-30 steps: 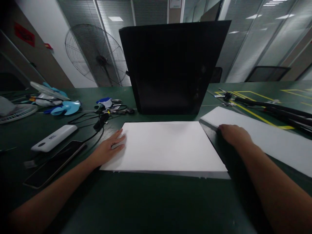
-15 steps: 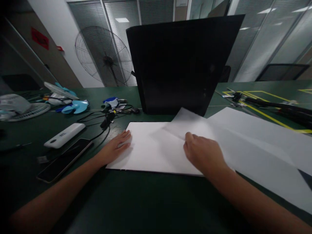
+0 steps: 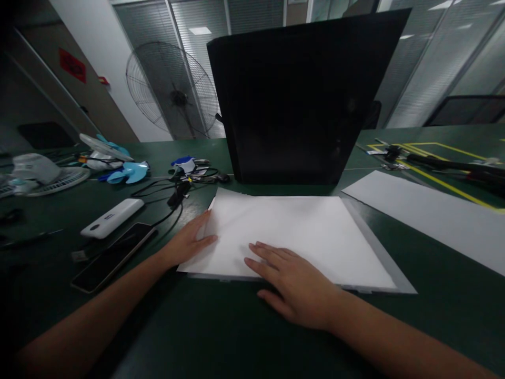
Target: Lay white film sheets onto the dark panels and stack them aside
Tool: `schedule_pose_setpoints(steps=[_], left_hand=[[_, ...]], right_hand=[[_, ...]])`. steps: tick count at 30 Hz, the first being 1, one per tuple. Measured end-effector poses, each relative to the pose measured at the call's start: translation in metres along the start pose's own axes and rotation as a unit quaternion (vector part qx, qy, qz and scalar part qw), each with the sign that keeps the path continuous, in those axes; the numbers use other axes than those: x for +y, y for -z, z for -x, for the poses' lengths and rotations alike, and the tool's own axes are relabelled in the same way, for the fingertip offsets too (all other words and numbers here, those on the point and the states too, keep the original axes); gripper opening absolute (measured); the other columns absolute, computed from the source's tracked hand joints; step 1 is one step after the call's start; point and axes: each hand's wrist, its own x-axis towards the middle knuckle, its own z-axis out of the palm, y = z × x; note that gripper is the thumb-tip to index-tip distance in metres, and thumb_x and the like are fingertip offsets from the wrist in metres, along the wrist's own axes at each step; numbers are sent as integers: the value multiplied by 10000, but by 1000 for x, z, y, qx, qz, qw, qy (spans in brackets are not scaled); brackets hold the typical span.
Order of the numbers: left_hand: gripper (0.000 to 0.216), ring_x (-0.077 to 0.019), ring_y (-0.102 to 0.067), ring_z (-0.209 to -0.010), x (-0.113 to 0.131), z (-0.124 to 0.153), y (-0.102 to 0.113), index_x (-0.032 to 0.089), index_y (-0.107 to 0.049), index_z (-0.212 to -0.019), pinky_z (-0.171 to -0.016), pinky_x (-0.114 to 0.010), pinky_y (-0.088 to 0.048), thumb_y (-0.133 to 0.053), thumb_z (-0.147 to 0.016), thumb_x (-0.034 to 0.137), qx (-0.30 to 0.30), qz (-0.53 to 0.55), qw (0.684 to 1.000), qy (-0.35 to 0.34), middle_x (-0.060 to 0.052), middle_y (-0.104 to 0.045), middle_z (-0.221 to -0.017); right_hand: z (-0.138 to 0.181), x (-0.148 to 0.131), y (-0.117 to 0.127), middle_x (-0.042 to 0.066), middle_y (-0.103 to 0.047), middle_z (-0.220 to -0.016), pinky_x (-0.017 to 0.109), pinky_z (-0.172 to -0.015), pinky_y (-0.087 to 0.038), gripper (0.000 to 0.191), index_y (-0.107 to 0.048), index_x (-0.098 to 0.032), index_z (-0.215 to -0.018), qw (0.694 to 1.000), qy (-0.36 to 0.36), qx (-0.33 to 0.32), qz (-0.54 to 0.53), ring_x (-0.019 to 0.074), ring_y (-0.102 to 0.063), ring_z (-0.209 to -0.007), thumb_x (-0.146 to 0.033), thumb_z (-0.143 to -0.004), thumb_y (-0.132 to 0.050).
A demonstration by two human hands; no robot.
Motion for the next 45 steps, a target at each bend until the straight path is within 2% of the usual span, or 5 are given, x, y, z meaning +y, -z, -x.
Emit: schedule_pose_setpoints(steps=[15,21,29,38,45], left_hand=[[1062,-313,-245,-1573,-4,-2,-5,214,52,-1670,-1268,-506,-239,-658,-921,464,69,127,989,21,-151,-144,-1735],[695,-323,-183,-1584,-8,-1,-5,158,-426,-1565,-1295,-477,-179,-518,-968,502,12,37,999,-15,-126,-147,-1736],[567,-332,-260,-1566,-10,-4,-3,133,-534,-1493,-1285,-547,-199,-437,-994,384,-5,-1,998,-55,-143,-313,-1676],[569,-324,-294,-1552,-10,-3,-3,74,-533,-1485,-1287,-522,-201,-460,-975,315,2,6,999,-50,-186,-365,-1646],[566,-315,-313,-1544,-10,-3,-3,97,-532,-1489,-1277,-532,-218,-455,-963,291,12,2,998,-54,-166,-397,-1637]], right_hand=[[7,35,14,94,-382,-1627,634,-1180,-352,691,-480,-274,-1559,998,-35,-38,18,358,-378,-1483,-652,-981,-511],[9,37,9,85,-409,-1613,623,-1175,-357,584,-505,-294,-1542,999,-15,-19,22,345,-392,-1476,-561,-1022,-485],[10,45,15,47,-437,-1601,583,-1145,-408,563,-496,-357,-1539,1000,-7,4,5,316,-446,-1440,-549,-1011,-520],[104,213,54,290,-354,-1587,688,-1144,-299,651,-470,-49,-1515,839,-452,211,218,469,-242,-1508,-426,-985,-501],[125,223,57,297,-655,-1150,576,-791,-521,503,-648,-108,-1303,787,-575,129,185,420,-675,-1008,-431,-1032,-374]])
